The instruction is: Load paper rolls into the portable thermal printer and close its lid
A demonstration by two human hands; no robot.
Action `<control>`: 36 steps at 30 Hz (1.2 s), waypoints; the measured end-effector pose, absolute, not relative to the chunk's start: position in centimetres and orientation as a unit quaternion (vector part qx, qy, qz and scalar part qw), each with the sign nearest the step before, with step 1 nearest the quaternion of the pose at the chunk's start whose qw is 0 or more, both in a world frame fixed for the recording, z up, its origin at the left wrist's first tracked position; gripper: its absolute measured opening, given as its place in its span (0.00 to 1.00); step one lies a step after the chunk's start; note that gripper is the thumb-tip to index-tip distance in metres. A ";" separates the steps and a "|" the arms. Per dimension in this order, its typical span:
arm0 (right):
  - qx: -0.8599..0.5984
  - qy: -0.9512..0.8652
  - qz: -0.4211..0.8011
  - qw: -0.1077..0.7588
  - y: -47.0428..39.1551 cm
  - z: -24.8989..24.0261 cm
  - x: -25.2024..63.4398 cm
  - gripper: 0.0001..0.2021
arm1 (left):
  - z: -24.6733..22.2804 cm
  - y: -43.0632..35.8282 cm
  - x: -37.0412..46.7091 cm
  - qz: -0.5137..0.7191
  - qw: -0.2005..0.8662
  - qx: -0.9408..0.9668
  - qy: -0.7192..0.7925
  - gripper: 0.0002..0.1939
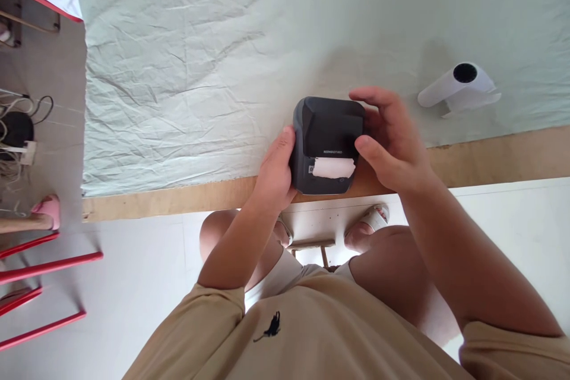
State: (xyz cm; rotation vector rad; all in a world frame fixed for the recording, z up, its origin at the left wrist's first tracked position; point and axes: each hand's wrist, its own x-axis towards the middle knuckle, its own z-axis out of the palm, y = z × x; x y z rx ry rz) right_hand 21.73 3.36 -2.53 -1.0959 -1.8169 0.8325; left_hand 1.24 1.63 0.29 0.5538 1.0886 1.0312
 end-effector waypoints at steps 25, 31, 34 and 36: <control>-0.508 -0.673 0.109 0.527 2.3 2.2 20.1 0.04 | 0.6 1.6 0.9 0.446 0.702 0.323 0.450 0.28; -0.518 -0.791 0.058 0.321 2.2 2.3 20.4 0.08 | 0.5 1.6 0.4 0.404 0.691 0.368 0.473 0.30; -0.501 -0.808 0.116 0.287 2.2 2.7 21.1 0.12 | 0.7 1.6 0.4 0.389 0.699 0.373 0.469 0.29; -0.486 -0.802 0.167 0.304 2.3 3.2 21.7 0.16 | 0.8 1.6 0.5 0.393 0.703 0.360 0.471 0.27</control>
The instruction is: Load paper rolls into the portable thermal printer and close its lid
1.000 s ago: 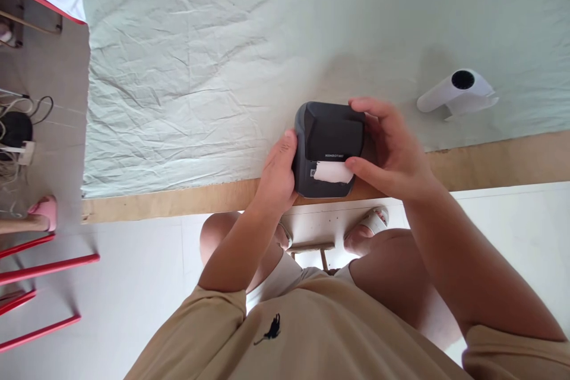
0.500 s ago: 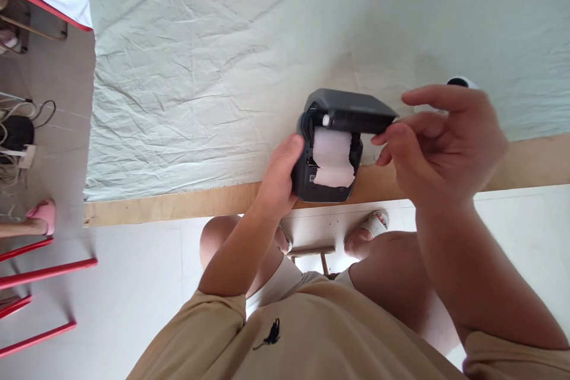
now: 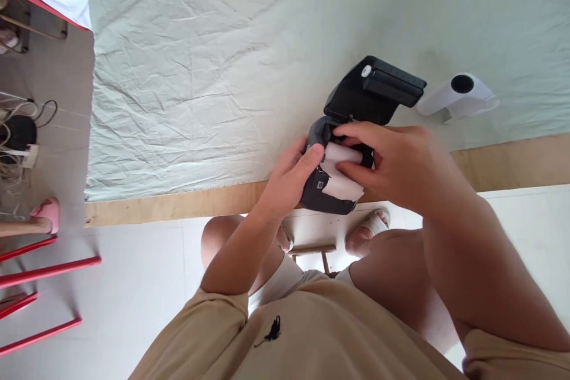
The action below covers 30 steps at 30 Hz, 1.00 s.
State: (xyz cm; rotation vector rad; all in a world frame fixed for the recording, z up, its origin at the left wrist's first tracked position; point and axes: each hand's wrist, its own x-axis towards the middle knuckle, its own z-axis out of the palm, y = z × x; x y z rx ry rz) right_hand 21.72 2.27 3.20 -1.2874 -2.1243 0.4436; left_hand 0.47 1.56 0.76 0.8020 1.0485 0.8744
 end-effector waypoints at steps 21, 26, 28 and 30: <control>-0.621 -0.704 0.118 0.325 4.0 -0.4 24.1 0.37 | 1.0 1.5 1.1 0.445 0.711 0.267 0.475 0.27; -0.540 -0.755 -0.070 0.366 4.3 1.0 27.9 0.37 | 1.1 1.5 1.3 0.446 0.713 0.258 0.475 0.26; -0.535 -0.755 -0.131 0.356 5.5 0.3 29.9 0.43 | 1.0 1.5 1.3 0.450 0.714 0.262 0.469 0.26; -0.641 -0.698 -0.079 0.310 6.5 -0.7 31.0 0.45 | 0.9 1.5 1.2 0.453 0.714 0.263 0.465 0.25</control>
